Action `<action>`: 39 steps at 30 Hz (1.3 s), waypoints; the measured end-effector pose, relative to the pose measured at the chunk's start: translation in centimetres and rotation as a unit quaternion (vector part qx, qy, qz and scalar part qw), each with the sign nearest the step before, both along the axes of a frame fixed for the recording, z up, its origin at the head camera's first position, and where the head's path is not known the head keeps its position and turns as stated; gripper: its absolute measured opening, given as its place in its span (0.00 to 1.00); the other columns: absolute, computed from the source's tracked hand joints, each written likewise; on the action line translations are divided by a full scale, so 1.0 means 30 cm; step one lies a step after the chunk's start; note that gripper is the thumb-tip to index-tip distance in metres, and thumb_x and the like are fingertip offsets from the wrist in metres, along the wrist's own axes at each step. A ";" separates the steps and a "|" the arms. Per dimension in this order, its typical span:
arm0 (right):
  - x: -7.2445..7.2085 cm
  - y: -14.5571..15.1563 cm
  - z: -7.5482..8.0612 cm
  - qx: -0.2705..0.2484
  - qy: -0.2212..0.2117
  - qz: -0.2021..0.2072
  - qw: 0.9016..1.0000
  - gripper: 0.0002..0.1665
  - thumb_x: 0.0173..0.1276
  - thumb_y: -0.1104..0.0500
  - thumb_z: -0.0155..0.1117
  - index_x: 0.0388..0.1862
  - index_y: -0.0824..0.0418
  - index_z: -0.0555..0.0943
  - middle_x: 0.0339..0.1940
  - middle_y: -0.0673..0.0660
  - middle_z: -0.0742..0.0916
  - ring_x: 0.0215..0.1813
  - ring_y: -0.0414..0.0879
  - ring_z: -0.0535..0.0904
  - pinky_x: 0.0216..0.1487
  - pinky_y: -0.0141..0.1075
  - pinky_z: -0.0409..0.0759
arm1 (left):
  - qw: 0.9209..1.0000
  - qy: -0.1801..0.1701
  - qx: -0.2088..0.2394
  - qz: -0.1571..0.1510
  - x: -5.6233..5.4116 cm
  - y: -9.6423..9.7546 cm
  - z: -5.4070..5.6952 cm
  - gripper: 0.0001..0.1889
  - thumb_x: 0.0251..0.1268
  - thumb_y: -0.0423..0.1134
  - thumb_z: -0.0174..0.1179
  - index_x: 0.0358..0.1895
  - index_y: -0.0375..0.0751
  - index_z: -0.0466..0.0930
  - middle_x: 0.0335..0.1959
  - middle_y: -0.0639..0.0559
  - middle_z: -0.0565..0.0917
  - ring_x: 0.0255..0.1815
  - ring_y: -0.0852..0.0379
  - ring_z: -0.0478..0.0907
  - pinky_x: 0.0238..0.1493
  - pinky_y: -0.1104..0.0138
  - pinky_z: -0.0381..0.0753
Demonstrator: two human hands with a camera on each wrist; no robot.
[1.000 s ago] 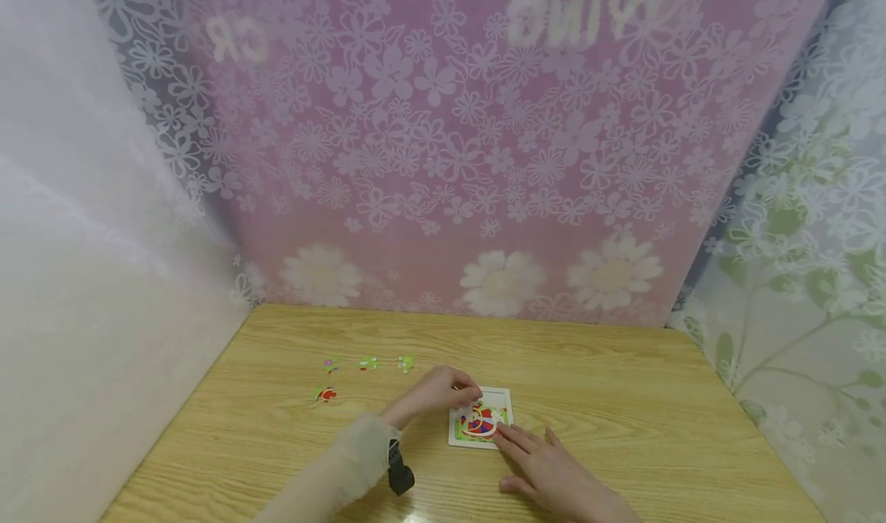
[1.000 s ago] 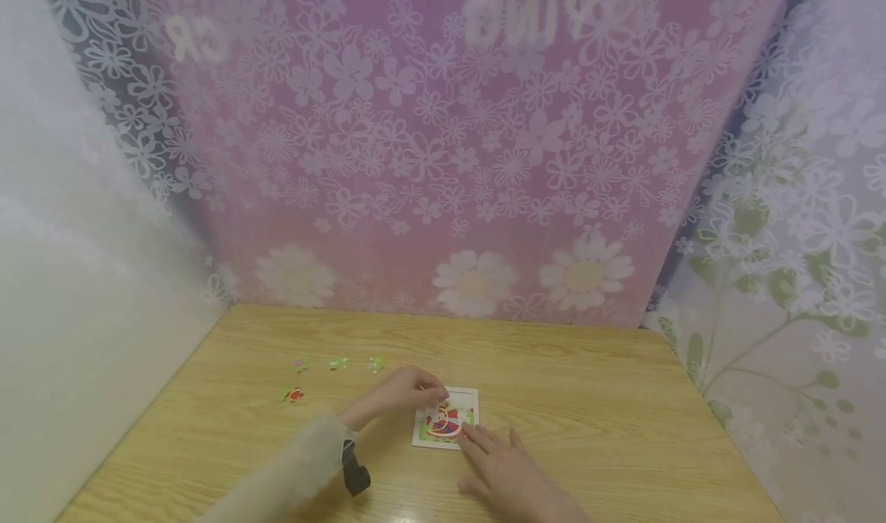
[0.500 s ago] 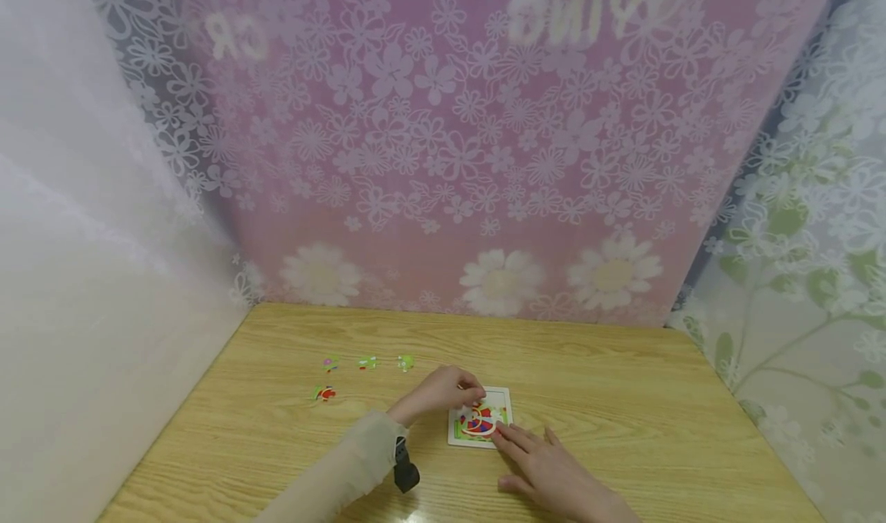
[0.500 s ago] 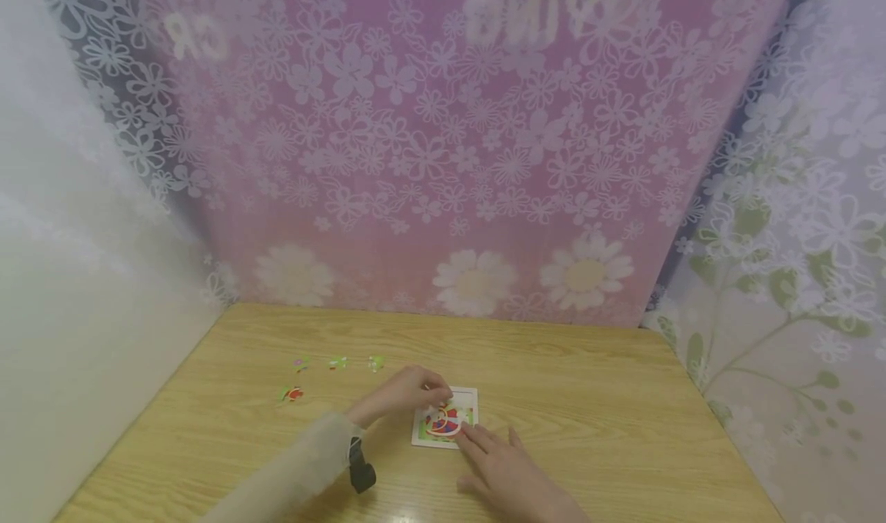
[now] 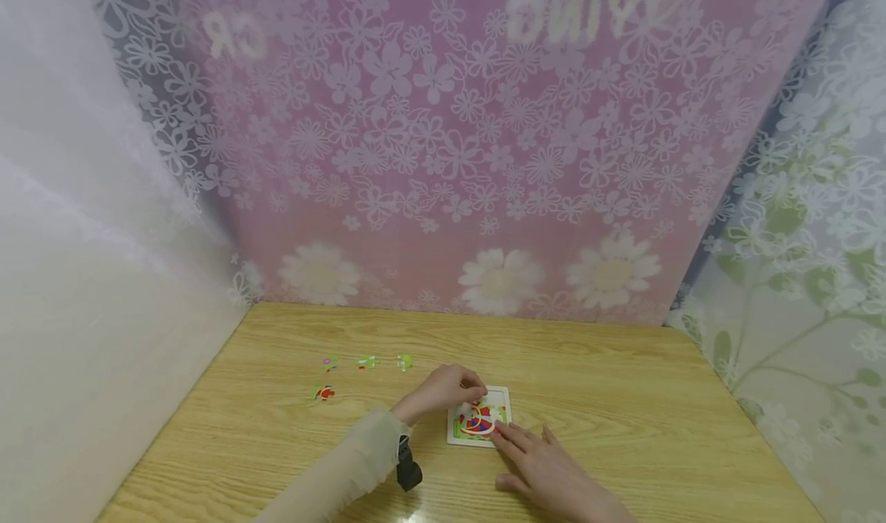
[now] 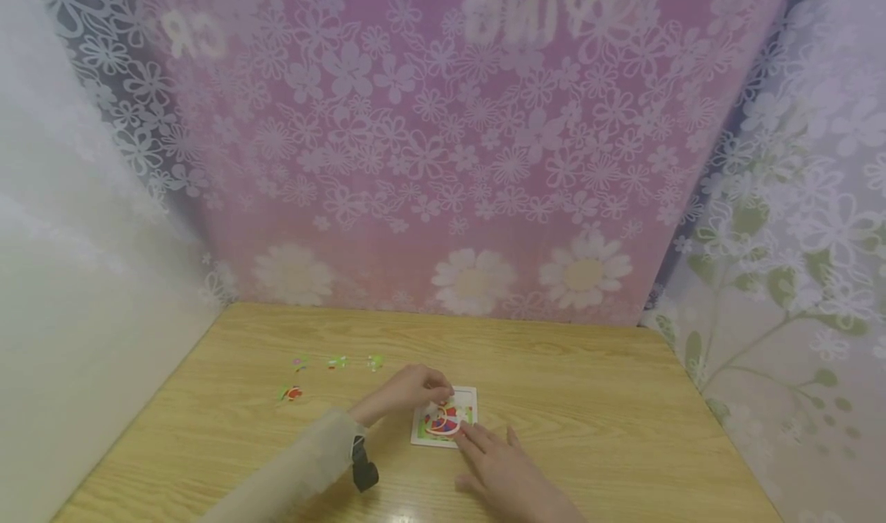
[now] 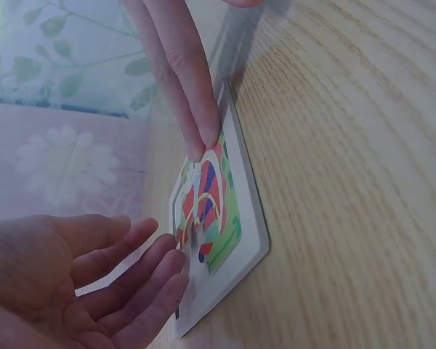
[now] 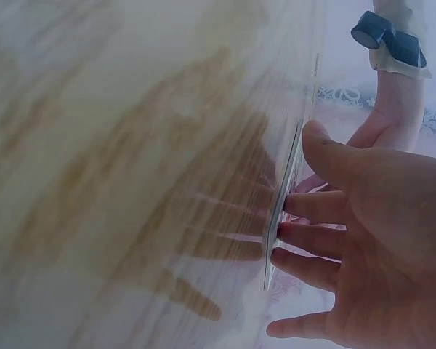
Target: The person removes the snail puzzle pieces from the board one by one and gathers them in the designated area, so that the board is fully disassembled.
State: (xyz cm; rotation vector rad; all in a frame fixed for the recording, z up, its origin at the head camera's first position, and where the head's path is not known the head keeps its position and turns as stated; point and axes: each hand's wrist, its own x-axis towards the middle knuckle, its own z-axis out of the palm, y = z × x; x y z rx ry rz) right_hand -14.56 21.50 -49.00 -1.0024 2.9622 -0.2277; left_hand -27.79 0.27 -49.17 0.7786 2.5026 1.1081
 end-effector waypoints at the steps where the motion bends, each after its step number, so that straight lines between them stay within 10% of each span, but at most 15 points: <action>1: 0.000 0.000 0.000 0.000 0.000 0.000 1.000 0.40 0.77 0.37 0.52 0.75 0.64 0.70 0.74 0.62 0.74 0.70 0.62 0.74 0.62 0.73 0.69 | 1.000 -0.001 0.002 0.001 0.001 0.000 0.000 0.10 0.75 0.43 0.60 0.45 0.43 0.89 0.37 0.54 0.89 0.34 0.64 0.80 0.34 0.71 0.75; 18: -0.001 -0.009 0.008 -0.004 0.018 -0.003 1.000 0.39 0.76 0.38 0.56 0.72 0.64 0.74 0.71 0.62 0.77 0.67 0.61 0.76 0.59 0.71 0.72 | 0.999 -0.001 0.031 0.010 0.007 0.004 -0.006 0.08 0.59 0.27 0.70 0.40 0.41 0.89 0.33 0.52 0.88 0.29 0.65 0.79 0.33 0.71 0.80; 31: 0.001 -0.004 -0.009 -0.002 0.049 0.003 0.999 0.38 0.76 0.38 0.55 0.72 0.63 0.73 0.71 0.61 0.77 0.67 0.60 0.77 0.59 0.71 0.72 | 0.999 0.018 0.039 0.018 0.008 -0.006 -0.001 0.03 0.61 0.33 0.72 0.37 0.40 0.90 0.29 0.55 0.88 0.29 0.66 0.80 0.33 0.72 0.79; 39: 0.005 -0.004 -0.007 0.003 0.048 0.007 0.999 0.39 0.76 0.38 0.55 0.73 0.64 0.72 0.72 0.61 0.76 0.68 0.61 0.76 0.61 0.72 0.70 | 0.994 -0.044 0.093 0.028 0.004 -0.023 0.024 0.04 0.66 0.32 0.69 0.41 0.38 0.89 0.31 0.52 0.88 0.32 0.52 0.86 0.36 0.60 0.88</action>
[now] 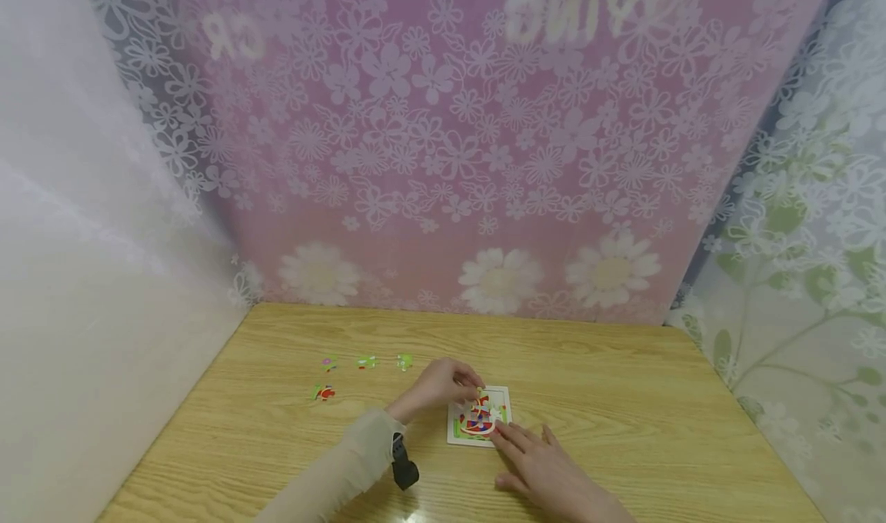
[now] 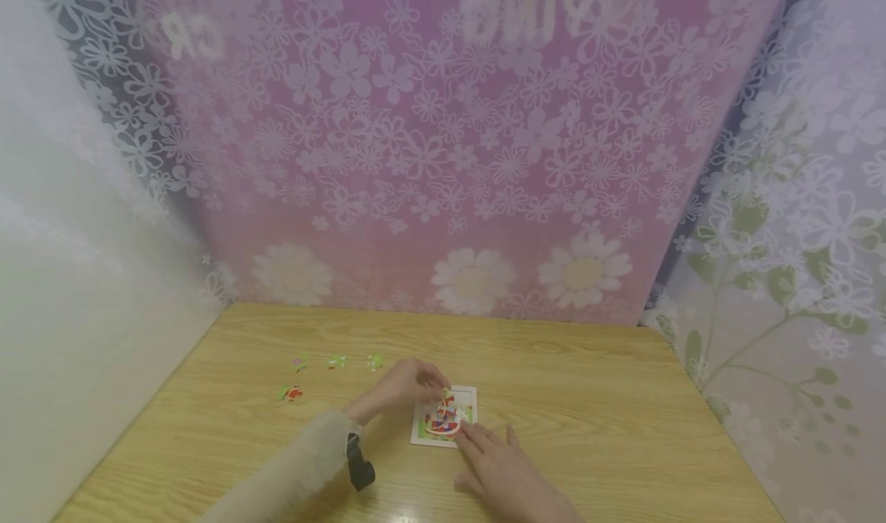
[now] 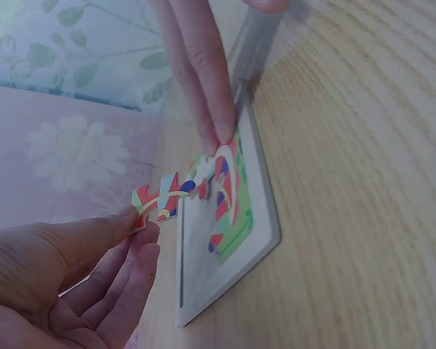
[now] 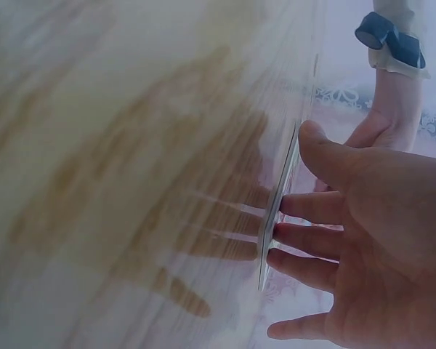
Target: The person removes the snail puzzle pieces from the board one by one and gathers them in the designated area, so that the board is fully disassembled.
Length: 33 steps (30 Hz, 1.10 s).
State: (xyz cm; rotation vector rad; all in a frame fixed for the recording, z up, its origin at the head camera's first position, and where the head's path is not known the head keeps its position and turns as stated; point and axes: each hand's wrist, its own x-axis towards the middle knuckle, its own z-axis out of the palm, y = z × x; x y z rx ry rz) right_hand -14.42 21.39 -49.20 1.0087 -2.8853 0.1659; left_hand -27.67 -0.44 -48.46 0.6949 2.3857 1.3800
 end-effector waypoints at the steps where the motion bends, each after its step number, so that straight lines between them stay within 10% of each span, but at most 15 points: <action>1: 0.001 0.000 0.000 0.001 0.000 0.000 1.000 0.39 0.76 0.38 0.55 0.73 0.64 0.72 0.72 0.61 0.76 0.68 0.60 0.76 0.61 0.72 0.69 | 1.000 -0.004 0.005 0.003 -0.001 -0.004 0.005 0.04 0.66 0.33 0.68 0.42 0.39 0.89 0.32 0.52 0.88 0.33 0.51 0.87 0.37 0.59 0.88; 33: 0.005 -0.007 0.007 -0.005 -0.012 -0.004 1.000 0.39 0.74 0.40 0.59 0.72 0.65 0.73 0.72 0.62 0.76 0.68 0.61 0.76 0.62 0.73 0.67 | 0.996 0.008 0.078 0.041 -0.046 -0.184 0.045 0.12 0.71 0.36 0.64 0.51 0.33 0.86 0.41 0.44 0.89 0.39 0.54 0.87 0.47 0.50 0.87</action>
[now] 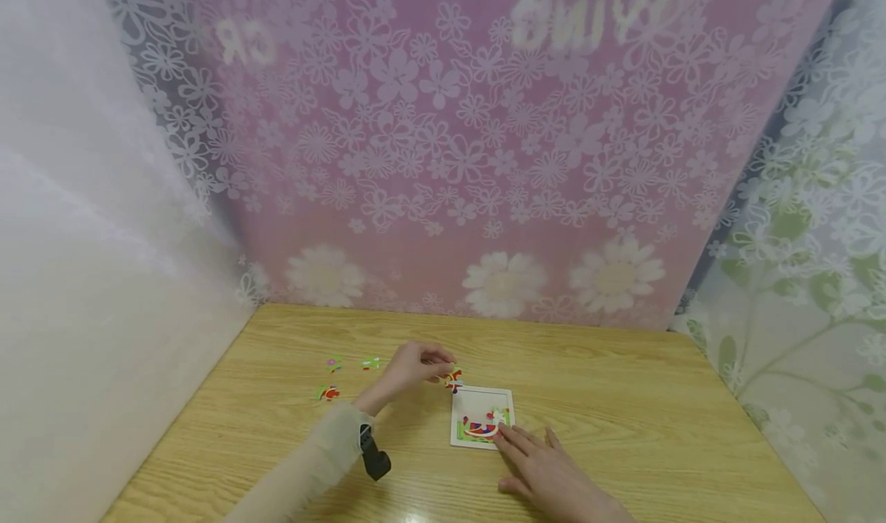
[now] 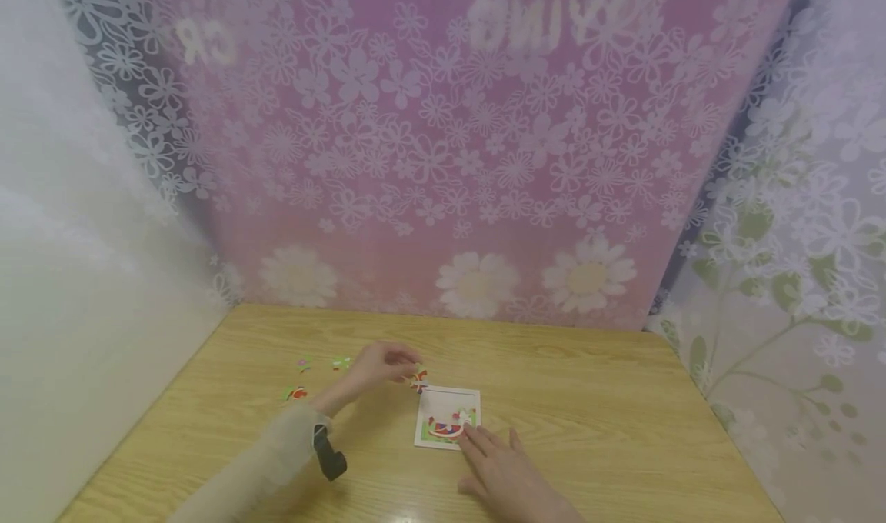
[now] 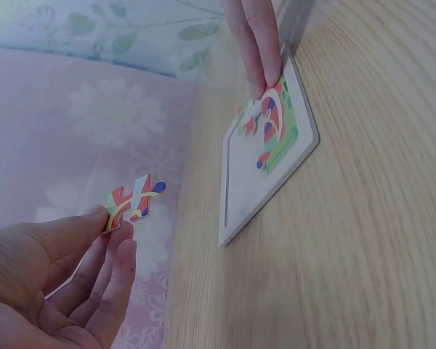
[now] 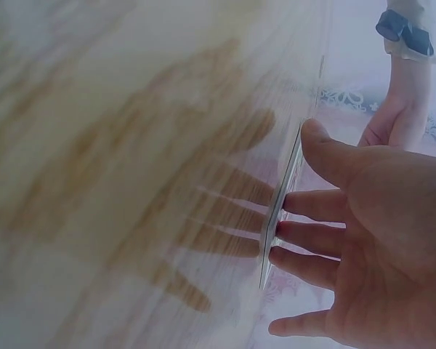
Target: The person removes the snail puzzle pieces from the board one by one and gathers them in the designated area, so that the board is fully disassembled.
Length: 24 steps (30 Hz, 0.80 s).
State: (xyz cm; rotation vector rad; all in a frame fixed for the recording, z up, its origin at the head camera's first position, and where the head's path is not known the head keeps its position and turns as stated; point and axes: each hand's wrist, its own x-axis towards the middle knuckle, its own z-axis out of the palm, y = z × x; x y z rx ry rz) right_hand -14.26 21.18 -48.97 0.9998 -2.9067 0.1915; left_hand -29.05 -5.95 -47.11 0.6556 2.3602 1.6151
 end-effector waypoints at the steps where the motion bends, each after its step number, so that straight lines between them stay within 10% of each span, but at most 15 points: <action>1: 0.000 0.000 -0.001 0.000 0.000 0.000 1.000 0.39 0.74 0.40 0.59 0.72 0.65 0.73 0.72 0.62 0.76 0.68 0.61 0.75 0.62 0.73 0.67 | 1.000 -0.002 0.000 0.002 0.000 -0.007 0.001 0.12 0.71 0.36 0.65 0.51 0.33 0.86 0.41 0.45 0.89 0.40 0.54 0.87 0.47 0.50 0.87; 24: 0.001 0.004 -0.004 0.000 -0.008 0.004 1.000 0.39 0.76 0.40 0.57 0.73 0.66 0.71 0.73 0.62 0.75 0.70 0.61 0.74 0.62 0.73 0.68 | 0.998 -0.010 -0.027 0.064 -0.003 -0.240 -0.006 0.13 0.72 0.36 0.64 0.52 0.32 0.85 0.41 0.44 0.88 0.42 0.47 0.86 0.47 0.53 0.87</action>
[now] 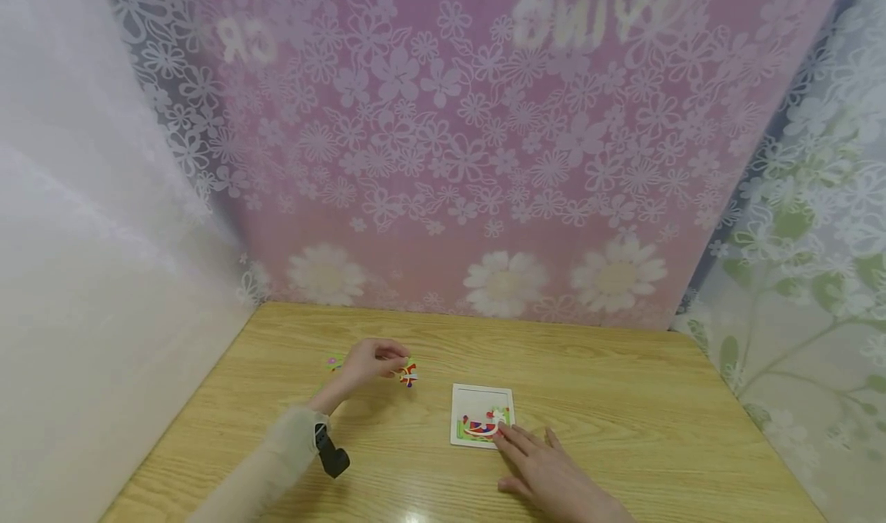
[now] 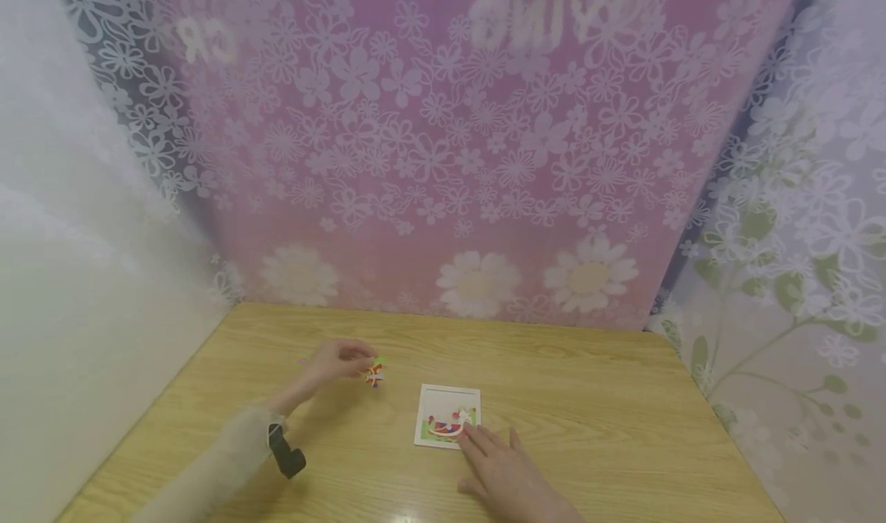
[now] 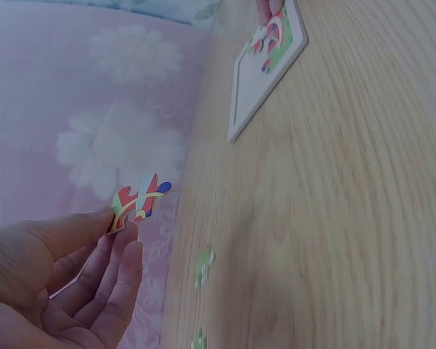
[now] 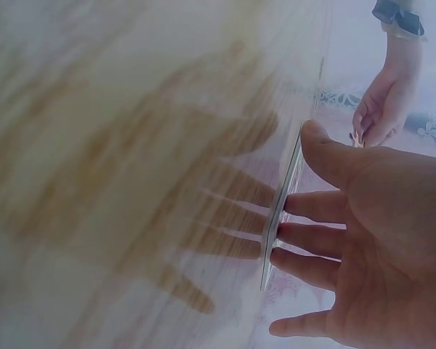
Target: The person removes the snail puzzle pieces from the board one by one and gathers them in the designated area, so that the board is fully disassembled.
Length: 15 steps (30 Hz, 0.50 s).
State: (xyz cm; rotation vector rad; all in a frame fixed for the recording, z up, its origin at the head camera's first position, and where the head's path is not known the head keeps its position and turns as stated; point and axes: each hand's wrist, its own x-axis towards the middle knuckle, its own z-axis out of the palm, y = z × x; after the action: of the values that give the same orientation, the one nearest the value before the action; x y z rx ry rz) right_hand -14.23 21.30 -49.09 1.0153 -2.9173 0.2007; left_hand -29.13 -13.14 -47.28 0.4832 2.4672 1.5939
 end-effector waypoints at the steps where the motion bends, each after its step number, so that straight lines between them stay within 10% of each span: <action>1: 0.000 -0.001 0.000 -0.001 0.000 0.001 1.000 0.39 0.76 0.40 0.57 0.73 0.66 0.71 0.73 0.62 0.75 0.70 0.62 0.74 0.62 0.73 0.67 | 1.000 0.001 -0.002 0.004 0.000 -0.014 0.000 0.12 0.71 0.36 0.64 0.52 0.32 0.85 0.41 0.44 0.88 0.42 0.47 0.86 0.47 0.53 0.87; 15: 0.000 -0.001 -0.003 -0.005 -0.001 -0.001 1.000 0.39 0.75 0.40 0.57 0.73 0.66 0.72 0.73 0.62 0.75 0.69 0.61 0.74 0.63 0.73 0.67 | 0.998 -0.018 -0.017 0.060 0.006 -0.162 0.002 0.12 0.73 0.37 0.63 0.52 0.34 0.85 0.42 0.43 0.87 0.43 0.51 0.85 0.46 0.53 0.87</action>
State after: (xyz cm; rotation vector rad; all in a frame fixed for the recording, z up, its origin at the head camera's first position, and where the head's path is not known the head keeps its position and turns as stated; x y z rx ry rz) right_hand -14.24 21.26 -49.19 1.0111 -2.9154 0.2167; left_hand -28.95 -17.99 -47.22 0.3058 2.5356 1.5857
